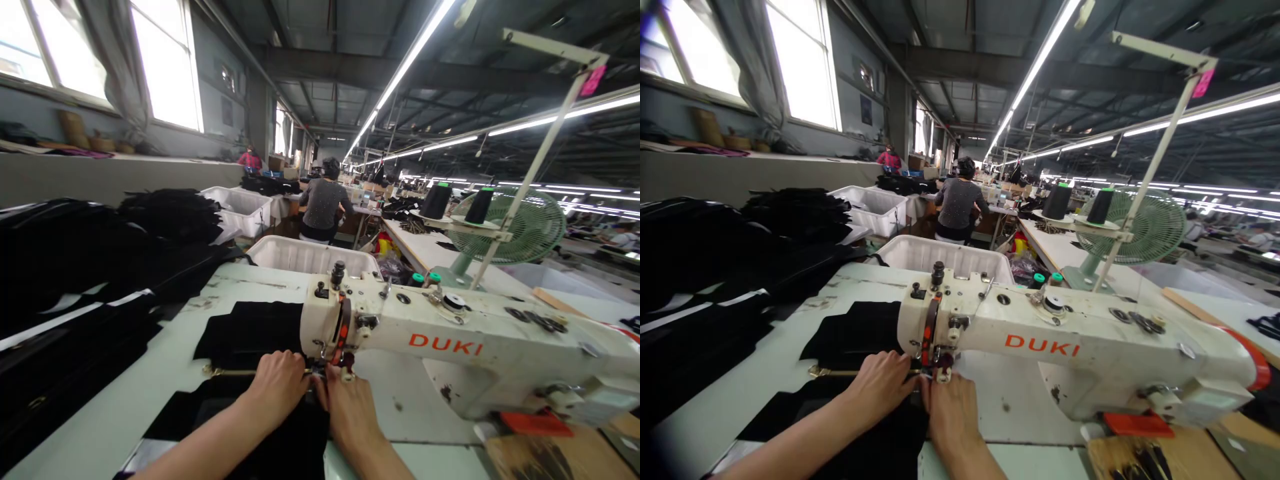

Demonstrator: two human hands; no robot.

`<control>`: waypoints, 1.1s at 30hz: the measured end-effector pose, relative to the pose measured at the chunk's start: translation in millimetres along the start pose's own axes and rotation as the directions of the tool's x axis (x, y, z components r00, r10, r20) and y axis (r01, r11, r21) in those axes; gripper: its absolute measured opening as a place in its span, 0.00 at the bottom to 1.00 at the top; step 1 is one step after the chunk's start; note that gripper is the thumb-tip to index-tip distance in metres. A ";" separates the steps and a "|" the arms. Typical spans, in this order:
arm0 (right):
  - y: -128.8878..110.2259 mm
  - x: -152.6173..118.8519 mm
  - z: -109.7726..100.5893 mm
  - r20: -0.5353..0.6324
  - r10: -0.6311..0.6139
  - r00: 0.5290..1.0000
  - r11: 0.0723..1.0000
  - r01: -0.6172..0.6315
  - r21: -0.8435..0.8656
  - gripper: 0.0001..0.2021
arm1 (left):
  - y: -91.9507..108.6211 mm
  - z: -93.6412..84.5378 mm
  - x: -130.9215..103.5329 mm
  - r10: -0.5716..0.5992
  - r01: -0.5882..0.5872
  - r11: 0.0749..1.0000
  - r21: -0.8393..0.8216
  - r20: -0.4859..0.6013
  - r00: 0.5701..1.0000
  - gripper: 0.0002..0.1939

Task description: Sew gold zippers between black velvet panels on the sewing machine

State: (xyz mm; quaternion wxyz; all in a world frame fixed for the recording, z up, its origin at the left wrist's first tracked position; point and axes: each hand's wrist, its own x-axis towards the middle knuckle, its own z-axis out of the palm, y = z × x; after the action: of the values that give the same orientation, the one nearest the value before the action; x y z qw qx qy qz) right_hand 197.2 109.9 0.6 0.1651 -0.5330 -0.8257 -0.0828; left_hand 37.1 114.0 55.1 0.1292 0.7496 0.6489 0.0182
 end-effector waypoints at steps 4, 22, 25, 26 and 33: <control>-3.0 1.8 -9.2 0.024 -0.085 0.996 0.996 0.084 0.042 0.01 | -11.3 -0.3 1.2 0.063 -0.059 0.995 -0.085 0.040 0.997 0.09; -20.0 10.0 8.3 0.038 -0.079 0.996 0.996 0.080 -0.039 0.04 | -29.8 5.8 -5.6 0.117 -0.122 0.892 -0.435 -0.039 0.992 0.08; -19.0 11.5 2.6 0.043 -0.089 0.995 0.996 0.090 -0.021 0.05 | -36.2 2.3 -12.0 0.098 -0.112 0.882 -0.457 -0.056 0.994 0.07; -17.6 11.5 0.2 0.045 -0.091 0.995 0.996 0.091 -0.013 0.05 | -40.4 0.8 -15.3 0.086 -0.103 0.878 -0.467 -0.058 0.995 0.07; -14.9 8.8 -10.2 0.026 -0.065 0.998 0.998 0.065 -0.001 0.04 | -63.0 -1.8 -29.7 0.022 -0.029 0.855 -0.519 -0.020 1.000 0.09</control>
State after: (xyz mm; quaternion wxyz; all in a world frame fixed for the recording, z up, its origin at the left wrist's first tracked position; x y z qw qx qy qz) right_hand 182.3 107.9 13.8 0.1513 -0.5068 -0.8447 -0.0821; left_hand -28.8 93.0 47.3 0.3218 0.6954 0.6109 0.1990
